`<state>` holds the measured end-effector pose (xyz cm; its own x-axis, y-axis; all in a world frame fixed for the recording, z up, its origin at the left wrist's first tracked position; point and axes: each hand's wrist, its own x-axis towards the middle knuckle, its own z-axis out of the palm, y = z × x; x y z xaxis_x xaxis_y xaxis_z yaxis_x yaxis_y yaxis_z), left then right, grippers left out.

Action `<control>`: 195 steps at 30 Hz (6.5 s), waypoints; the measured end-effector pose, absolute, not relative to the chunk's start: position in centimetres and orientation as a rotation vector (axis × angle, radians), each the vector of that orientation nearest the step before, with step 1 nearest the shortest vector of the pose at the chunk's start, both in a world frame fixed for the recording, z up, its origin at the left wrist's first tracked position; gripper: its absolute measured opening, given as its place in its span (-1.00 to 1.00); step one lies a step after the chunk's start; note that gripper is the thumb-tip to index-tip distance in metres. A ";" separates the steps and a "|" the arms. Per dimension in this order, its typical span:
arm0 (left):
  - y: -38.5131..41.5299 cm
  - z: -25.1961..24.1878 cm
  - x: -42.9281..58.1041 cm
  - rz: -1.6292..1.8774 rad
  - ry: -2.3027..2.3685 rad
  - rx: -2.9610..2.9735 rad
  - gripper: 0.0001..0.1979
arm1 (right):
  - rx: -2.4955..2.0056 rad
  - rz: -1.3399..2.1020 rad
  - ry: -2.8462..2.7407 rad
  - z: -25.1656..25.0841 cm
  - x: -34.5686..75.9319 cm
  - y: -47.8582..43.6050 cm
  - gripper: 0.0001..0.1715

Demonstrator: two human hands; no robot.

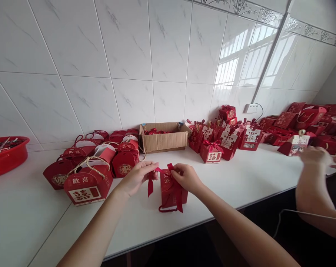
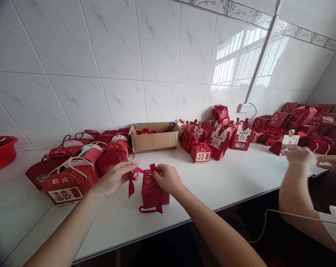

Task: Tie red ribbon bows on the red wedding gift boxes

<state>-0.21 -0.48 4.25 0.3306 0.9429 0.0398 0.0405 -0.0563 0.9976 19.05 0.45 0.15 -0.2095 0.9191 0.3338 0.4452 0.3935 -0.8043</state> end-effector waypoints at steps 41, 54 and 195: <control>1.7 -0.9 2.7 1.193 1.023 1.975 -0.87 | -1.106 0.509 -1.554 -1.8 18.5 -0.5 -0.80; 1.5 -0.6 2.6 1.246 1.117 2.135 -0.93 | -1.215 0.350 -1.813 -1.3 19.5 -1.1 -0.81; 4.1 3.0 -0.2 0.381 0.770 1.966 -0.72 | -0.680 0.034 -2.710 0.3 22.9 1.0 -0.52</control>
